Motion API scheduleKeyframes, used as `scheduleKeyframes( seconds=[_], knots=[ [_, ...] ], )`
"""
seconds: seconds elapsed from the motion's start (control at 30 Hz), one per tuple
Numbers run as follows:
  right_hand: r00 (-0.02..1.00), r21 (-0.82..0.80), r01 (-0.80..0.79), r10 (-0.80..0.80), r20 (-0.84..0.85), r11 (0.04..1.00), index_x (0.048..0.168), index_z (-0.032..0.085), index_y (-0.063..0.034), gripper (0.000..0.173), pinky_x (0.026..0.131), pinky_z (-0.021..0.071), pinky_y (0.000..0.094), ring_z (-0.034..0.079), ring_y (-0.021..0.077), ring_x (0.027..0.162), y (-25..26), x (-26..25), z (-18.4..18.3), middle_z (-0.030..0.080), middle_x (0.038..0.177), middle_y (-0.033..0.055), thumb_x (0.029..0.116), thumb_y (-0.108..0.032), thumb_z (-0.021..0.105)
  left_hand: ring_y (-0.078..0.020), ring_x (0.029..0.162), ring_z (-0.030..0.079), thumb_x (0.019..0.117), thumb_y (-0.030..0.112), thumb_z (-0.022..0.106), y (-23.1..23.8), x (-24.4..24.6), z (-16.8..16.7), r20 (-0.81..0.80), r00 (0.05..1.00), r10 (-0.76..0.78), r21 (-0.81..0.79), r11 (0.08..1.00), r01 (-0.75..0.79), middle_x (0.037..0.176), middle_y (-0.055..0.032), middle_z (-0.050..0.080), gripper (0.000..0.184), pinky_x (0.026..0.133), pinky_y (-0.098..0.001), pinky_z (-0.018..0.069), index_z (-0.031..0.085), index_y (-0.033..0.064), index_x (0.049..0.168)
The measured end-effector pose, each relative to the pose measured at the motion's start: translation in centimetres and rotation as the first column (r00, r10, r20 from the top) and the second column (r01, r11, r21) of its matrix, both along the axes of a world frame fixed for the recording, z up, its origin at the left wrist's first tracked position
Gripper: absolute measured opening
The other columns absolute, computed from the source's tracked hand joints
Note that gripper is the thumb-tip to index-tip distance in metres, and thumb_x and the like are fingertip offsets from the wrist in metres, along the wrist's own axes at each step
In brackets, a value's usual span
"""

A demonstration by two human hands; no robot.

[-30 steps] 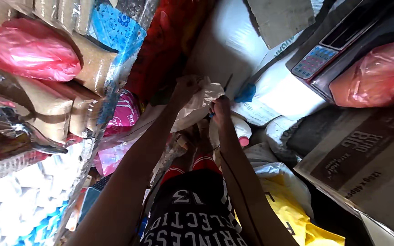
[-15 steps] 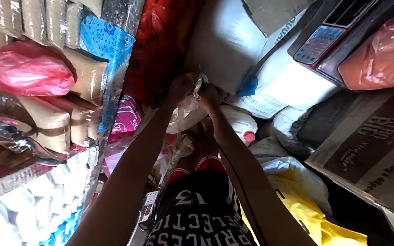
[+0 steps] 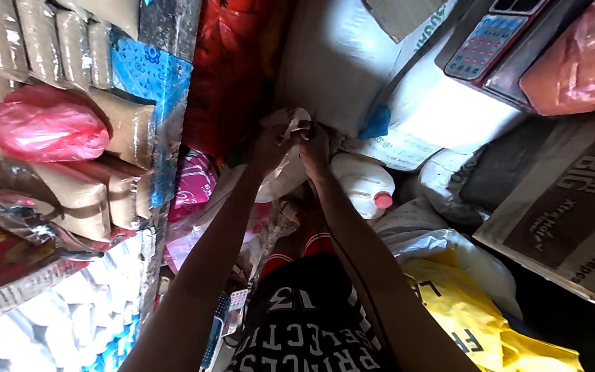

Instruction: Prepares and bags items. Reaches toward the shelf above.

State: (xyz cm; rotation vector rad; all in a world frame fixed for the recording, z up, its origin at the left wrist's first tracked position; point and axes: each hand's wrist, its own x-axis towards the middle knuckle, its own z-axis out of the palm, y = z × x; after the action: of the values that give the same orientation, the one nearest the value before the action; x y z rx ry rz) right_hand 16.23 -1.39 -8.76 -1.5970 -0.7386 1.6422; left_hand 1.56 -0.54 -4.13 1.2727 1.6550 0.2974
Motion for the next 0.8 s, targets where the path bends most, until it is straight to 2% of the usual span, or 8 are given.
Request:
scheduleKeyframes(
  seconds=[0.07,0.1,0.17,0.33,0.53,0.63,0.7,0.8],
  knots=[
    [0.998,-0.032,0.028,-0.026,0.063,0.999,0.123,0.067,-0.0099,0.040,0.058,0.0540,0.0346,0.064,0.0146,0.070,0.0,0.3,0.1,0.072,0.091,0.0044,0.0848,-0.016,0.077,-0.0224,0.102,0.070,0.1040,0.046,0.055,0.3,0.1,0.3,-0.108,0.986,0.130,-0.017,0.991,-0.132,0.108,-0.0130,0.072,0.046,0.094,-0.0503,0.0565,0.067,0.0049,0.121],
    [0.995,-0.026,0.024,-0.021,0.096,0.999,0.120,0.069,-0.0100,0.036,0.067,0.0567,0.0356,0.066,0.0140,0.076,-0.1,0.6,0.1,0.073,0.093,0.0034,0.0857,-0.016,0.076,-0.0233,0.099,0.070,0.1056,0.047,0.051,0.5,0.0,0.1,-0.110,0.978,0.175,-0.036,0.983,-0.180,0.104,-0.0144,0.072,0.049,0.092,-0.0510,0.0563,0.068,0.0029,0.117],
    [0.990,0.025,0.010,-0.014,0.138,1.000,0.114,0.072,-0.0088,0.027,0.076,0.0574,0.0368,0.066,0.0141,0.084,-0.4,1.0,0.0,0.072,0.095,0.0040,0.0890,-0.018,0.076,-0.0225,0.097,0.071,0.1060,0.048,0.049,0.7,-0.2,-0.2,-0.067,0.974,0.215,-0.061,0.974,-0.219,0.102,-0.0144,0.072,0.050,0.090,-0.0492,0.0574,0.067,0.0020,0.116],
    [0.960,0.035,-0.115,0.102,0.262,0.993,0.108,0.076,-0.0141,0.023,0.074,0.0563,0.0417,0.066,0.0159,0.078,-0.1,0.6,-0.1,0.072,0.090,0.0038,0.0936,-0.032,0.072,-0.0184,0.097,0.071,0.1064,0.044,0.052,0.7,-0.4,-0.4,0.071,0.966,0.248,-0.083,0.967,-0.242,0.106,-0.0111,0.073,0.045,0.090,-0.0442,0.0591,0.066,0.0042,0.122],
    [0.903,-0.020,-0.200,0.192,0.384,0.980,0.109,0.074,-0.0137,0.031,0.080,0.0563,0.0481,0.068,0.0221,0.085,0.8,0.1,0.2,0.072,0.093,0.0065,0.0959,-0.041,0.068,-0.0194,0.096,0.071,0.1076,0.043,0.049,1.0,-0.4,0.1,-0.002,0.991,0.136,-0.073,0.988,-0.136,0.102,-0.0118,0.073,0.044,0.090,-0.0465,0.0577,0.068,0.0038,0.116],
    [0.886,0.034,-0.259,0.224,0.407,0.965,0.111,0.074,-0.0132,0.032,0.082,0.0564,0.0482,0.069,0.0223,0.089,1.0,0.5,-0.4,0.072,0.097,0.0074,0.0968,-0.041,0.067,-0.0203,0.107,0.069,0.1090,0.040,0.045,1.7,-0.5,0.8,-0.060,0.998,0.011,-0.074,0.997,-0.015,0.114,-0.0136,0.071,0.045,0.099,-0.0467,0.0544,0.061,0.0038,0.131],
    [0.886,0.078,-0.316,0.265,0.380,0.946,0.113,0.074,-0.0140,0.030,0.084,0.0568,0.0455,0.068,0.0201,0.090,1.3,1.2,-1.0,0.072,0.101,0.0068,0.0967,-0.038,0.067,-0.0208,0.109,0.068,0.1097,0.037,0.045,2.1,-0.7,0.8,-0.057,0.997,-0.051,-0.073,0.996,0.046,0.116,-0.0150,0.070,0.044,0.100,-0.0462,0.0541,0.059,0.0021,0.132],
    [0.885,0.134,-0.409,0.357,0.301,0.902,0.115,0.072,-0.0120,0.032,0.074,0.0558,0.0424,0.065,0.0182,0.079,2.1,2.4,-1.9,0.071,0.095,0.0074,0.0966,-0.037,0.067,-0.0192,0.109,0.068,0.1097,0.033,0.046,2.7,-1.5,0.5,-0.019,0.992,-0.121,-0.054,0.991,0.120,0.116,-0.0142,0.071,0.041,0.101,-0.0439,0.0541,0.062,0.0016,0.130]
  ],
)
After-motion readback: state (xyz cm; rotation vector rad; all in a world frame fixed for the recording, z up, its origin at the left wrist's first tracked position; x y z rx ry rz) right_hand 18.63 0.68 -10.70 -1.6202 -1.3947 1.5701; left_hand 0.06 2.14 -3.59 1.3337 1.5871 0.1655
